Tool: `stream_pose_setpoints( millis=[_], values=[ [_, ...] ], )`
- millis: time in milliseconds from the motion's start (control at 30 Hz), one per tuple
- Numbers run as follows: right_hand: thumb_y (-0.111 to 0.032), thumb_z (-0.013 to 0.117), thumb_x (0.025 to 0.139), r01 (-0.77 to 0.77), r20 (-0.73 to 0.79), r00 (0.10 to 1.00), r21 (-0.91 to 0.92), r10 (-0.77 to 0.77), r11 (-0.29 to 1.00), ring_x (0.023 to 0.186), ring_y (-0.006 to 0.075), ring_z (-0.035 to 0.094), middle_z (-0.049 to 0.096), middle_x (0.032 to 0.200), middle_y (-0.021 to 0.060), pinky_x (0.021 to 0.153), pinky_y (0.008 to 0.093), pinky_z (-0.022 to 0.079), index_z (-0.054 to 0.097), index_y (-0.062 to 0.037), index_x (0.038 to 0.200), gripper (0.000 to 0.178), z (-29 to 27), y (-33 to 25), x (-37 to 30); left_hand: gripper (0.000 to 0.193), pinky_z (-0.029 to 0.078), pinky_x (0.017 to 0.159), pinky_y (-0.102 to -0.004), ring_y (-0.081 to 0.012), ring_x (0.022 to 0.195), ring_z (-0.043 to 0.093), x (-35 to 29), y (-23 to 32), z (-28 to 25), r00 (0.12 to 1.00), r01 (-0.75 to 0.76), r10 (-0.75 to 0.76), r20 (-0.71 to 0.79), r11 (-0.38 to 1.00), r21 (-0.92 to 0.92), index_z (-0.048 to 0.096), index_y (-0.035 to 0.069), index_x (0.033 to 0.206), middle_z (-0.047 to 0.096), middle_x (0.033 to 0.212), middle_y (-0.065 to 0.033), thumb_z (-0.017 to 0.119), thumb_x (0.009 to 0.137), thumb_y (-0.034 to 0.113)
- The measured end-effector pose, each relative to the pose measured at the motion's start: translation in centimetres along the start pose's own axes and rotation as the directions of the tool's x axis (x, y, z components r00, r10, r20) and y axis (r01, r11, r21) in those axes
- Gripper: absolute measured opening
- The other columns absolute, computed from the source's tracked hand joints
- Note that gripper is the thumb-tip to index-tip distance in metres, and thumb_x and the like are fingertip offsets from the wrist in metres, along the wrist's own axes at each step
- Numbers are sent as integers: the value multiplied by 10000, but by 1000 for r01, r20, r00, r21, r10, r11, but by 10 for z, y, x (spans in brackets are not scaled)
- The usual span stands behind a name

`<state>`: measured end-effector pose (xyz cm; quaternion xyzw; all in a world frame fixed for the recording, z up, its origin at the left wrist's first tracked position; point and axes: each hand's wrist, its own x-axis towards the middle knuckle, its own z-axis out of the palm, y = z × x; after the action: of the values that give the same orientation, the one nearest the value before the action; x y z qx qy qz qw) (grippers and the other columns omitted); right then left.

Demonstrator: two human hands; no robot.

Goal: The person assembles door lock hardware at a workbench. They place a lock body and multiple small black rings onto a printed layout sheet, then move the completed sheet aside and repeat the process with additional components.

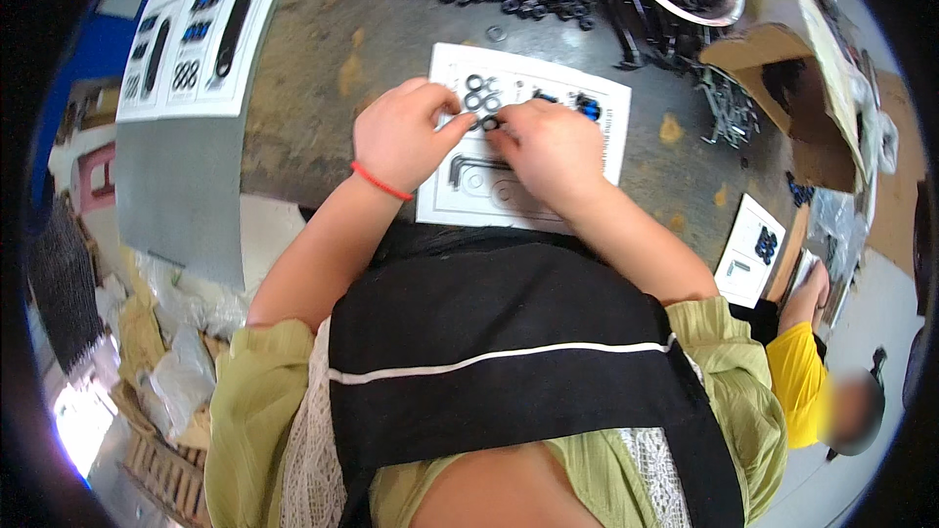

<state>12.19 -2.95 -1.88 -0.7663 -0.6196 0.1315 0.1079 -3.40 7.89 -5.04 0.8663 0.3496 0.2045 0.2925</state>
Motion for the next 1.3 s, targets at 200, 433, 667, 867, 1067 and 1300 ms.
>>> stream_pose_setpoints(
  millis=[200,433,667,867,1067,1300],
  values=[
    [-292,668,800,51,-143,989,146,-30,988,799,297,670,671,818,80,706,417,543,660,-111,803,181,-13,24,-6,199,401,539,-317,-197,589,506,3,1,2,998,-9,-3,-67,985,-173,645,40,760,537,691,-67,811,729,145],
    [-308,705,831,-471,-563,694,117,449,874,791,298,665,684,822,102,678,427,526,714,-111,772,206,-97,182,-31,117,312,554,-240,-76,602,379,1,-6,4,993,78,-109,-36,874,-479,601,-10,774,417,683,8,717,782,-23],
    [-322,738,806,-811,-534,480,33,696,584,1180,378,567,619,1262,139,960,477,488,675,-205,1202,417,-122,401,-46,111,309,553,-236,-69,606,378,2,-11,8,995,63,-90,-47,912,-406,592,-10,765,423,685,11,696,806,-12],
    [-344,763,780,-745,-569,447,191,690,640,1095,356,634,669,1190,168,912,455,518,714,-133,1116,399,-119,418,-35,122,326,562,-239,-75,613,394,1,-12,9,993,56,-90,-75,929,-365,592,-19,773,439,691,3,696,830,12],
    [-225,710,765,-684,-551,581,69,599,727,1060,381,631,683,1103,182,904,465,515,731,-99,996,263,-115,451,-45,124,340,571,-248,-84,625,409,3,-12,11,992,89,-116,-54,931,-354,601,-16,782,447,693,-5,687,852,39],
    [-194,680,805,-635,-702,528,46,477,771,981,404,646,678,994,242,866,451,529,681,1,1011,284,-121,392,-77,106,362,599,-231,-72,652,439,2,-23,10,990,100,-130,-48,908,-407,610,-15,813,507,724,3,668,872,51]
  ],
)
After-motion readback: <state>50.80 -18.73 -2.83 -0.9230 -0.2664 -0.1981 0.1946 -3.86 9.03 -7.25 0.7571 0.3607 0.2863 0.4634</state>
